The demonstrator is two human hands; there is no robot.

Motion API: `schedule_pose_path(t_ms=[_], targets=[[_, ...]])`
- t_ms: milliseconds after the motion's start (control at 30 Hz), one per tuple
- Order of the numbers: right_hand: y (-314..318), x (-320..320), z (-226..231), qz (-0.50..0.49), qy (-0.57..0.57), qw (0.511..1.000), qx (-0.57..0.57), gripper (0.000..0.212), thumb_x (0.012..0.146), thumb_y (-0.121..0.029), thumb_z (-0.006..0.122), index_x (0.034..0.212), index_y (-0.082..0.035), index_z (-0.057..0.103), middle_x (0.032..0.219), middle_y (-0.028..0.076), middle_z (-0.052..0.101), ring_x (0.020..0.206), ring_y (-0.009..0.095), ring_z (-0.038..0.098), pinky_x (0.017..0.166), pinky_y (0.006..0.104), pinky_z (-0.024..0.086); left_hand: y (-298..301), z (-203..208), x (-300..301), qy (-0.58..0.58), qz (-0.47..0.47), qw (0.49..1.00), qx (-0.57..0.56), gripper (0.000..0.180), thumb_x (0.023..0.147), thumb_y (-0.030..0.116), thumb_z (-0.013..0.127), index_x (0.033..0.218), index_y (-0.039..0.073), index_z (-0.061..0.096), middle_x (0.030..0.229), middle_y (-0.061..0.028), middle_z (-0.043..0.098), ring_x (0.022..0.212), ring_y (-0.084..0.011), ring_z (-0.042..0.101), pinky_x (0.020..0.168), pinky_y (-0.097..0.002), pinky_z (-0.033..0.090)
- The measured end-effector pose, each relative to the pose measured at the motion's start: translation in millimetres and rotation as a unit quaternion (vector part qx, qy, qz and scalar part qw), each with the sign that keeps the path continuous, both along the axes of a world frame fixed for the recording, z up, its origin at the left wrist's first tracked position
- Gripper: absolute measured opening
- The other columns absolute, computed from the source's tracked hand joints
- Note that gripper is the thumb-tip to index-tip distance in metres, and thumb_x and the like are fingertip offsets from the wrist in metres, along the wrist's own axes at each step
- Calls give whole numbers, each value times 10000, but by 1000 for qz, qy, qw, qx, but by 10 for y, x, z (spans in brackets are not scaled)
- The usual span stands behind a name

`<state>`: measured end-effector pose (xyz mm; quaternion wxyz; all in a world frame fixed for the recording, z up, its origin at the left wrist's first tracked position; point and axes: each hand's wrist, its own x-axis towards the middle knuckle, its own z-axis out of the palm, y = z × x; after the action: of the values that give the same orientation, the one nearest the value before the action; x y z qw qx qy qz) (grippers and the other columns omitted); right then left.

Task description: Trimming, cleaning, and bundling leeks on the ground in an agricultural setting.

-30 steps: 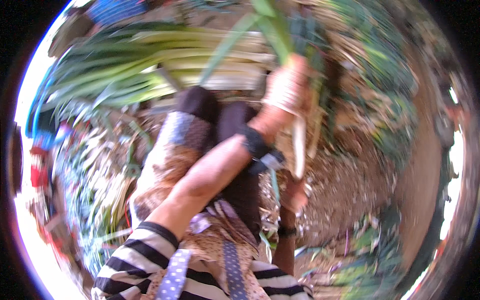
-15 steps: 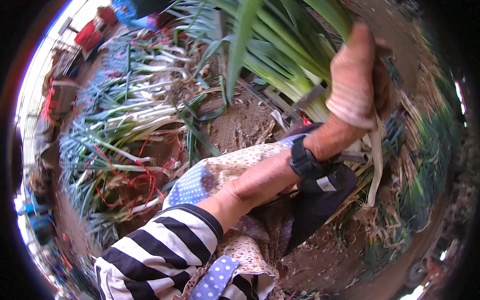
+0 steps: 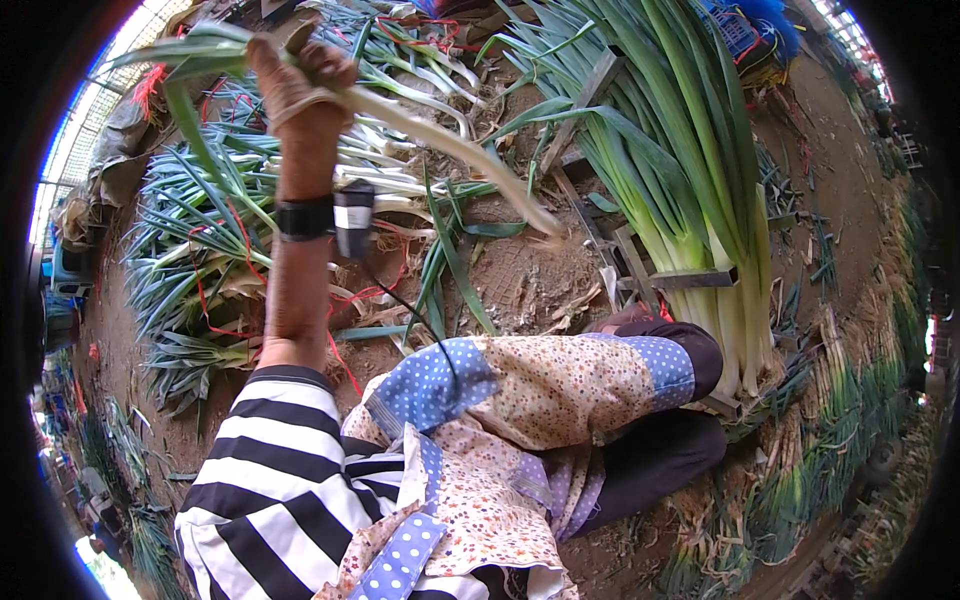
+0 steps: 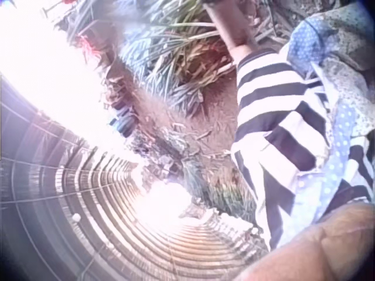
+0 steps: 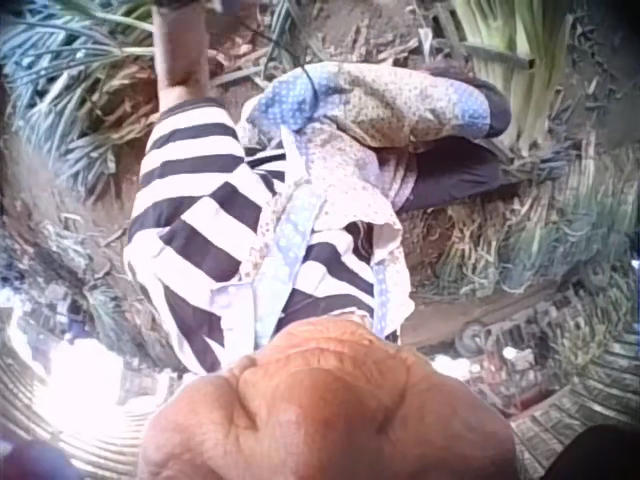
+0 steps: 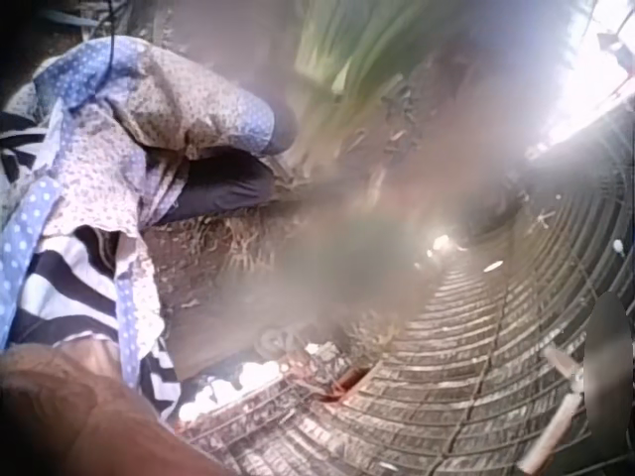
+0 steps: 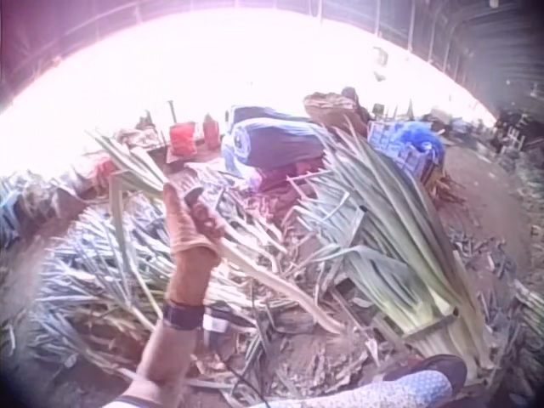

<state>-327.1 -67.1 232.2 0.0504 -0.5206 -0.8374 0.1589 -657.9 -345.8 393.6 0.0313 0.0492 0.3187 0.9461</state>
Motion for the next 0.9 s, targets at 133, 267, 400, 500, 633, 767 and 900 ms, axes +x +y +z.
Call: schedule_pose_path(t_ms=[133,267,400,500,633,767,900], targets=[[74,-98,-210,15,-47,998,-37,334,827,-275,609,1146,-193,554,1000,64,607,794,218,638,580,366,520,-1022,-525,-802,-100,137,973,-154,611,839,632,476,986,46,568,607,-36,428,500,-185,412,510,-340,402],[195,34,-307,5,-65,996,-53,333,823,-263,611,1144,-195,555,1020,65,601,811,220,637,591,371,522,-1555,-1499,-815,-304,103,869,-376,593,860,569,516,1136,44,511,790,-60,574,587,-211,550,544,-268,455],[86,495,-378,8,-77,995,-65,332,819,-251,612,1142,-197,556,1039,66,595,827,222,636,602,376,524,-333,-1954,-162,-333,4,915,-228,474,832,591,543,710,152,413,574,-18,405,462,-170,400,410,-325,347],[-149,1106,-435,-3,-104,991,-85,332,817,-242,613,1140,-199,556,1054,66,591,840,223,635,610,381,526,877,-1565,600,-302,-217,915,-159,384,843,502,578,806,127,499,607,-11,418,511,-160,412,453,-319,367],[-844,2289,-751,-4,-182,974,-131,332,813,-230,615,1138,-201,557,1073,67,585,856,225,634,620,386,528,2318,-542,1933,-214,-486,847,-40,297,821,359,657,753,107,516,506,-2,405,414,-146,358,401,-298,311],[-1644,3527,-964,-67,-231,954,-180,332,809,-218,616,1136,-202,558,1093,68,579,872,227,633,631,391,530,3015,291,3300,-150,-709,686,-74,347,817,417,628,781,82,546,537,-54,473,444,-183,450,421,-320,361],[-2155,3899,-1351,-28,-233,961,-147,334,805,-206,617,1134,-204,559,1112,69,573,889,229,632,642,397,532,3588,191,4117,-147,-736,660,-45,397,834,436,607,861,42,575,671,-88,553,590,-217,535,569,-357,455]])
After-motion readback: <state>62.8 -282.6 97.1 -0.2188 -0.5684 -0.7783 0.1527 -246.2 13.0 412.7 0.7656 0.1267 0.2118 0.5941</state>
